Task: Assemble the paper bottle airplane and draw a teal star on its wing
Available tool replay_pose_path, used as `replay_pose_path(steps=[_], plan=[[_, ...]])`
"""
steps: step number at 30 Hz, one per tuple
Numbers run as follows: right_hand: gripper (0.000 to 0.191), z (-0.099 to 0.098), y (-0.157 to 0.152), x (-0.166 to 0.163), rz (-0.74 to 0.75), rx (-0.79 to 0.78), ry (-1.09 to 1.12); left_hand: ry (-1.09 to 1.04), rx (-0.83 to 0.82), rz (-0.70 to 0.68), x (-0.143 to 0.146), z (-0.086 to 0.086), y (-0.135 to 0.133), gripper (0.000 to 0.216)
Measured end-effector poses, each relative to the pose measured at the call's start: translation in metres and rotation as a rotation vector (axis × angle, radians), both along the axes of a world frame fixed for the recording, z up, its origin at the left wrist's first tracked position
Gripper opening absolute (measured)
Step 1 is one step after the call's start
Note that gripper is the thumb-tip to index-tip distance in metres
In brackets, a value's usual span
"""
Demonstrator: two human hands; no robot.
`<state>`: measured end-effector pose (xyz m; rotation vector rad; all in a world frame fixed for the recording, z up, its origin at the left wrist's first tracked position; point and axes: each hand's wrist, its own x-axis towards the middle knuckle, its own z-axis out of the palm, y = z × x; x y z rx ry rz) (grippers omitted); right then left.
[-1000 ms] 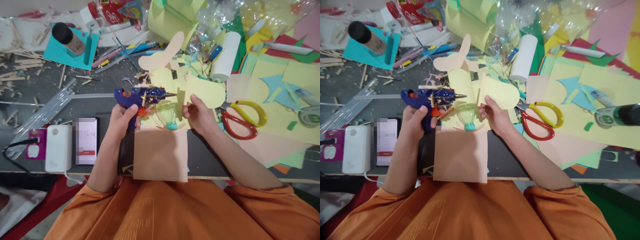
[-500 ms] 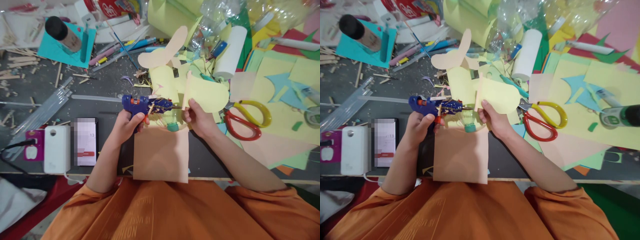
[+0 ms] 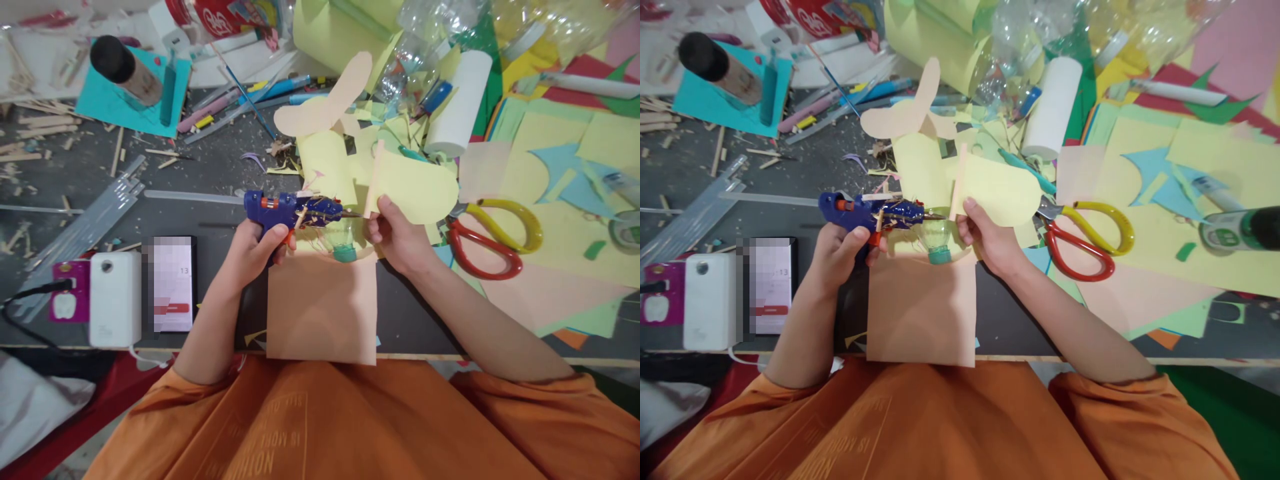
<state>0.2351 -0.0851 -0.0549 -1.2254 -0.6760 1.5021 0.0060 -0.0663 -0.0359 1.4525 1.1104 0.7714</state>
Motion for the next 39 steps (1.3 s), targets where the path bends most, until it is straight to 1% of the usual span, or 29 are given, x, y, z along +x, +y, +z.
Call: replay_pose_path(steps=[9,20,31,39], plan=[[0.058,-0.0008,-0.0008,0.0008,0.009,0.002,-0.016,0.028,-0.043,0.022,0.0023,0.0057,-0.0008,0.059],[0.06,-0.0001,-0.0018,0.0003,0.015,-0.023,-0.036,0.014,-0.051,0.029,0.0034,0.0063,-0.0006,0.061],[0.057,-0.0014,-0.004,0.0006,0.026,-0.01,-0.056,0.019,-0.042,0.031,0.001,0.0032,-0.0006,0.059],[0.056,-0.0029,-0.0043,0.0022,0.047,0.009,-0.079,0.025,-0.048,0.027,0.0012,0.0053,-0.0006,0.06]])
